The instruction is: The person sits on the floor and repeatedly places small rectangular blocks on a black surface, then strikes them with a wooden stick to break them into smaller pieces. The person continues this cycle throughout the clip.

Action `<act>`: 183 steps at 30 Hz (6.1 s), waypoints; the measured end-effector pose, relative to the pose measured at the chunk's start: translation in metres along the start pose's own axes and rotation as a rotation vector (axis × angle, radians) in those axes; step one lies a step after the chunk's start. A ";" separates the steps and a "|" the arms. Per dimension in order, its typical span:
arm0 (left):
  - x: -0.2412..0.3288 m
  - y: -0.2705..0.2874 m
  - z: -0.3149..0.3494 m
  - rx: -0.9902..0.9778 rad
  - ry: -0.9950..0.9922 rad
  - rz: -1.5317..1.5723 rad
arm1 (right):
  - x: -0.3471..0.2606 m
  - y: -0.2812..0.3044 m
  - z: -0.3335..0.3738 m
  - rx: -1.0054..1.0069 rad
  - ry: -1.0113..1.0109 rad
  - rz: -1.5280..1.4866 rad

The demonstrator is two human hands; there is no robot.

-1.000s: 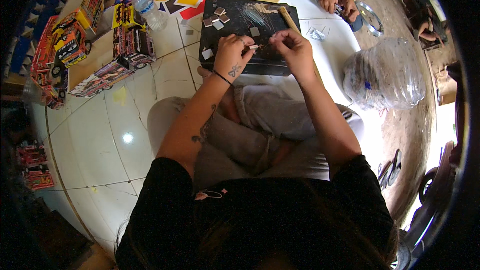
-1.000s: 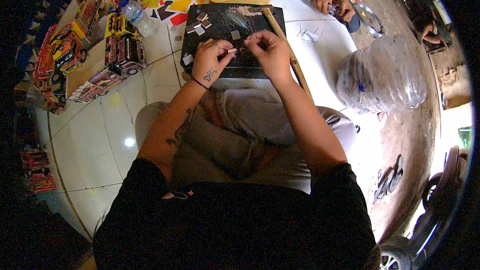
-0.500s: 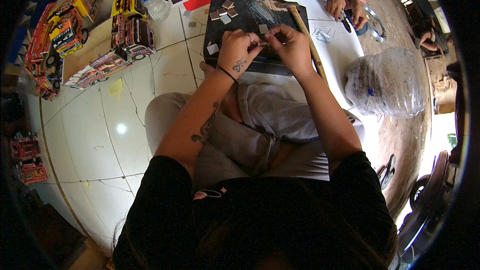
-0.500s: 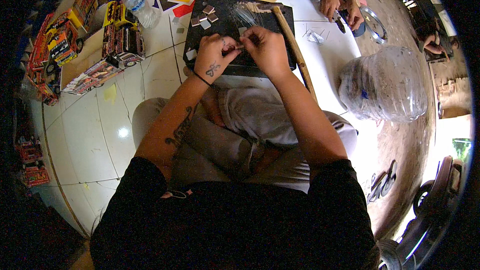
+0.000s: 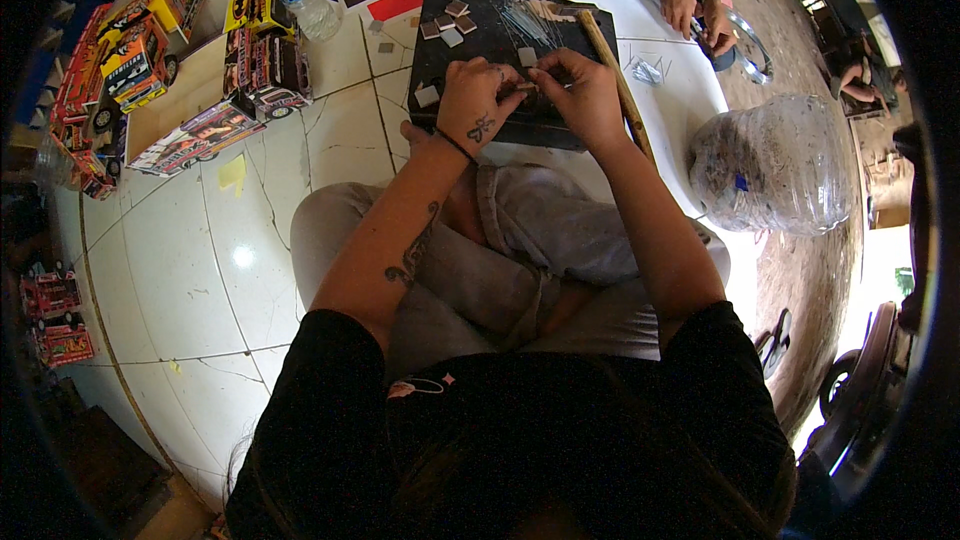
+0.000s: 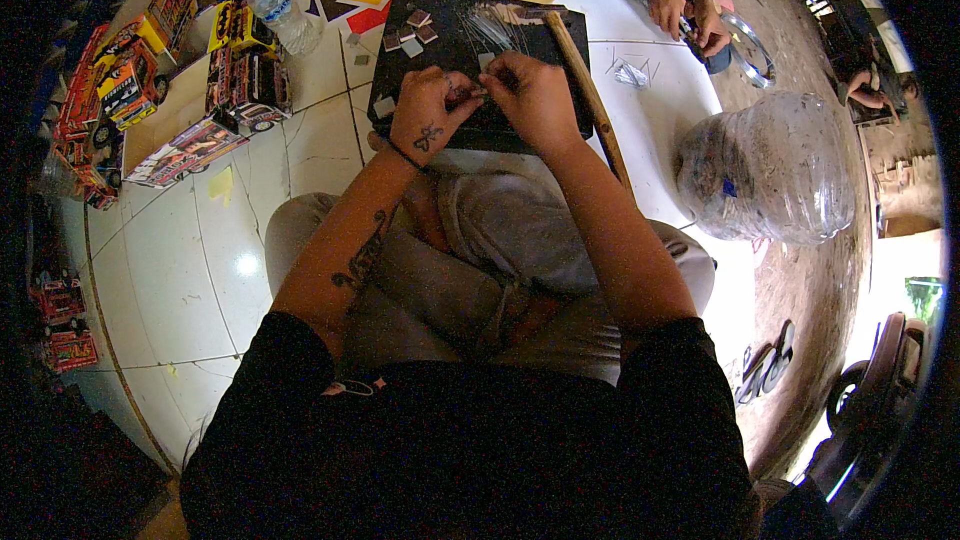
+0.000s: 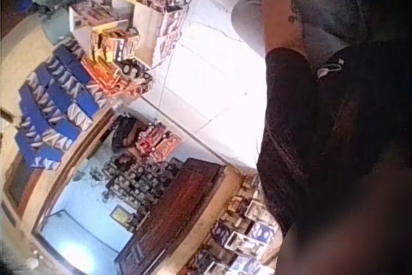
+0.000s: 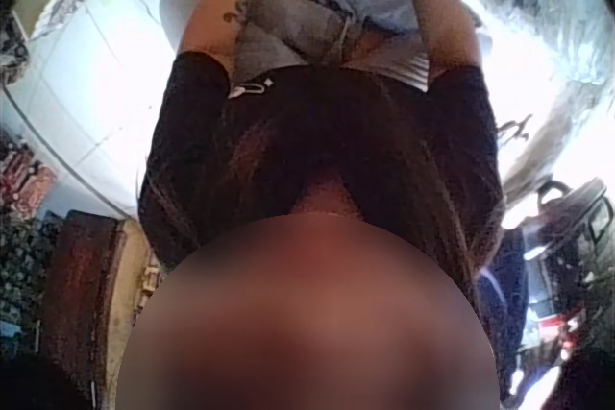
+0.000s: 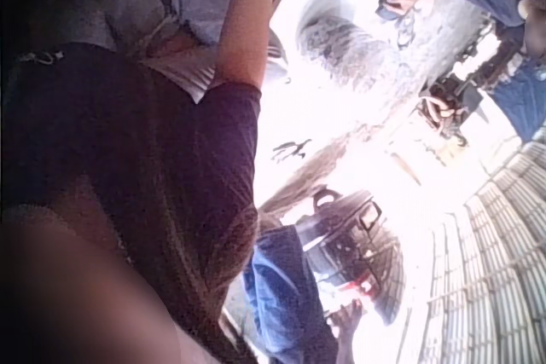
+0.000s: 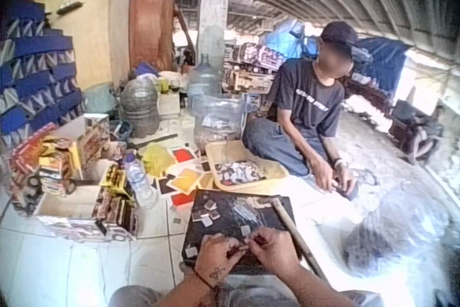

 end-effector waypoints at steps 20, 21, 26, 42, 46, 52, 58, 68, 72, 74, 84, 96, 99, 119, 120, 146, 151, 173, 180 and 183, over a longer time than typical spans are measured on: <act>0.013 0.001 0.001 0.080 0.012 0.197 | 0.033 0.077 0.091 0.098 -0.410 0.631; 0.012 0.001 0.002 0.094 0.023 0.211 | 0.038 0.080 0.099 0.101 -0.430 0.536; 0.006 -0.001 0.002 0.103 0.070 0.233 | 0.014 0.096 0.129 0.143 -0.508 0.131; 0.005 -0.005 0.001 0.089 0.056 0.228 | -0.095 0.089 0.168 -0.061 -0.492 0.246; 0.004 -0.008 0.001 0.066 0.075 0.228 | -0.095 0.087 0.167 -0.084 -0.413 0.248; 0.002 -0.009 0.002 0.100 0.086 0.254 | -0.089 0.090 0.168 -0.077 -0.414 0.253; 0.001 -0.009 0.002 0.092 0.110 0.237 | -0.091 0.092 0.166 -0.042 -0.369 0.291; 0.004 -0.006 0.001 0.090 0.087 0.245 | -0.091 0.092 0.164 -0.047 -0.335 0.291; 0.003 -0.008 0.001 0.085 0.114 0.272 | -0.085 0.089 0.166 -0.101 -0.414 0.327; 0.002 -0.008 0.001 0.091 0.110 0.282 | -0.086 0.091 0.165 -0.041 -0.391 0.279; 0.004 -0.004 0.001 0.108 0.145 0.312 | -0.049 0.113 0.146 0.185 -0.212 0.207; -0.075 -0.021 -0.133 -0.241 0.624 0.876 | 0.027 0.092 0.080 0.120 -0.266 0.758; -0.097 -0.008 -0.170 -0.333 0.471 0.491 | 0.010 0.067 0.039 0.063 -0.047 0.557; -0.066 0.026 -0.063 0.071 0.148 0.048 | 0.077 0.023 -0.087 0.022 -0.265 0.332; -0.058 0.031 -0.059 0.134 0.104 0.028 | 0.075 0.028 -0.084 0.034 -0.221 0.291; -0.001 0.010 0.008 -0.003 -0.003 0.038 | 0.013 -0.007 0.010 0.025 -0.104 -0.120; -0.001 0.010 0.008 0.015 -0.013 0.038 | 0.012 -0.008 0.012 0.001 -0.092 -0.123; 0.008 0.009 0.007 0.079 0.008 0.211 | 0.000 0.060 0.047 0.171 -0.066 0.761; 0.009 0.009 0.007 0.145 -0.019 0.221 | 0.032 0.099 0.098 0.125 -0.351 0.470; 0.010 0.011 0.006 0.156 -0.049 0.199 | 0.009 0.103 0.120 0.129 -0.520 0.157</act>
Point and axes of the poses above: each hand's wrist, its own z-axis away from the middle knuckle, its own y-axis out of the back of the hand, x = y × z, the point moved 7 cm from there along -z, towards the middle knuckle, and after that the axes turned 15 degrees about -z, right-handed, at the moved point
